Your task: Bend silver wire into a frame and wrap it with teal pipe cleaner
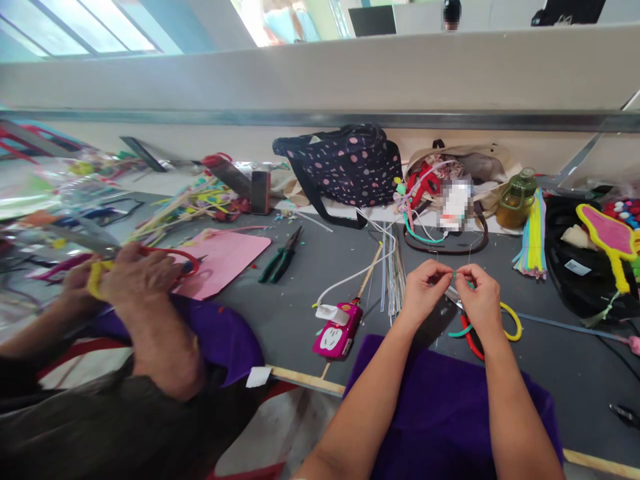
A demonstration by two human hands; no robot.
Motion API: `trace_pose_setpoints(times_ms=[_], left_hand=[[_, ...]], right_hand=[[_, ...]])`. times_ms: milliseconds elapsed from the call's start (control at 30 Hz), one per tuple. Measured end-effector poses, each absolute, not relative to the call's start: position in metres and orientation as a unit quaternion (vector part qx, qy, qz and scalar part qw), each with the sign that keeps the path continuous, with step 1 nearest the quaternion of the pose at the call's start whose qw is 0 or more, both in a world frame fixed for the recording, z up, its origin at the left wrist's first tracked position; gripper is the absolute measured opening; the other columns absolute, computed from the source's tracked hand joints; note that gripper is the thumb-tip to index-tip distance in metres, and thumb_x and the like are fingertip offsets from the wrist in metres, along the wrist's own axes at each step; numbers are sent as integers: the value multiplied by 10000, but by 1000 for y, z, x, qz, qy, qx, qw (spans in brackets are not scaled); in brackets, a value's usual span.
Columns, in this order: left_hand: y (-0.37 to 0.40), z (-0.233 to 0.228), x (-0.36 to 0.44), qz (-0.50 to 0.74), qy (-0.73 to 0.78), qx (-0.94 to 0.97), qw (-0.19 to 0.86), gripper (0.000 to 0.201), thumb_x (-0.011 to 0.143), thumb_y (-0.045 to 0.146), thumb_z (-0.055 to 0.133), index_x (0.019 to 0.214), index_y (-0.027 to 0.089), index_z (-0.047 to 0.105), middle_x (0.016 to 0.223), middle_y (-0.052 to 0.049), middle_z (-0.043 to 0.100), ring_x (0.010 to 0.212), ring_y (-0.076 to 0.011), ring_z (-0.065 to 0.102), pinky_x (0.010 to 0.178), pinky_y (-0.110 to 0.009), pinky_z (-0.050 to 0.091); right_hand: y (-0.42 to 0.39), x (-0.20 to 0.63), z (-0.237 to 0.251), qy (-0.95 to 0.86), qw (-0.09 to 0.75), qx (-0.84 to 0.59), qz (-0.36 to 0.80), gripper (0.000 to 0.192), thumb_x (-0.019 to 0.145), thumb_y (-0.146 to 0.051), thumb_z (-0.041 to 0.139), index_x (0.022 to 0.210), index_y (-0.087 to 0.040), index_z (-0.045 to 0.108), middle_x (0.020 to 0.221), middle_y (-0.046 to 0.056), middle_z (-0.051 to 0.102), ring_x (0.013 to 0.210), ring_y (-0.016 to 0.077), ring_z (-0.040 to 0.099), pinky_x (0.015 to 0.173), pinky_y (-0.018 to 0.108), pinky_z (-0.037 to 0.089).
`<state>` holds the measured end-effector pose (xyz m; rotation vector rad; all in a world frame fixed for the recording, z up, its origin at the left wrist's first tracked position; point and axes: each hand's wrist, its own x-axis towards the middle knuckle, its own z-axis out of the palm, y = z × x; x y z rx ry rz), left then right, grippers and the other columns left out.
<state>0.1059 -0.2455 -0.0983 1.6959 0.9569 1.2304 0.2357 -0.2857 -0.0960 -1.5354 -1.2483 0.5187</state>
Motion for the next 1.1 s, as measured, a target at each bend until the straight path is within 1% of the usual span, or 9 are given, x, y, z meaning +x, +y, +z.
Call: trace_pose_setpoints(times_ms=[133, 333, 433, 600, 800, 1033, 1100], left_hand=[[-246, -98, 107, 492, 377, 669, 411, 83, 804, 186, 627, 797, 161, 707, 756, -21, 631, 654, -105, 538, 595, -214, 403], [-245, -101, 109, 491, 386, 641, 446, 78, 784, 198, 637, 786, 147, 696, 719, -11, 609, 624, -99, 511, 577, -216, 381], [-245, -101, 110, 489, 396, 643, 438, 74, 778, 190, 635, 784, 146, 694, 708, -6, 603, 608, -96, 497, 568, -216, 373], [-248, -99, 110, 498, 396, 668, 385, 71, 783, 166, 623, 793, 157, 693, 720, -4, 596, 615, -96, 508, 572, -214, 385], [-251, -101, 110, 503, 395, 704, 307, 82, 833, 174, 605, 808, 174, 684, 715, 3, 585, 610, -94, 500, 586, -217, 389], [-252, -105, 111, 510, 385, 739, 211, 113, 889, 198, 585, 813, 174, 665, 721, -5, 593, 624, -99, 514, 594, -223, 394], [-251, -106, 111, 504, 384, 750, 187, 132, 908, 218, 568, 824, 175, 660, 723, -9, 592, 632, -104, 521, 603, -227, 402]], right_hand=[[-287, 235, -95, -516, 525, -642, 213, 173, 795, -350, 588, 773, -195, 661, 719, 19, 681, 677, 167, 602, 646, 265, 444], [-286, 234, -96, -508, 521, -653, 208, 176, 784, -353, 597, 768, -193, 670, 716, 21, 684, 675, 167, 600, 652, 267, 445], [-286, 234, -96, -502, 518, -659, 213, 178, 776, -355, 603, 768, -192, 676, 715, 22, 686, 671, 167, 598, 649, 269, 444], [-285, 235, -95, -499, 528, -648, 229, 191, 771, -366, 617, 757, -187, 681, 699, 21, 682, 667, 167, 592, 644, 271, 440], [-283, 235, -98, -461, 562, -627, 280, 225, 750, -398, 670, 748, -174, 690, 679, 13, 663, 633, 147, 559, 617, 263, 417], [-281, 226, -99, -325, 630, -575, 408, 266, 670, -418, 759, 716, -169, 675, 586, -28, 602, 515, 99, 459, 506, 231, 361], [-280, 223, -99, -304, 640, -567, 420, 276, 649, -416, 776, 706, -167, 672, 572, -33, 590, 502, 93, 443, 486, 226, 347]])
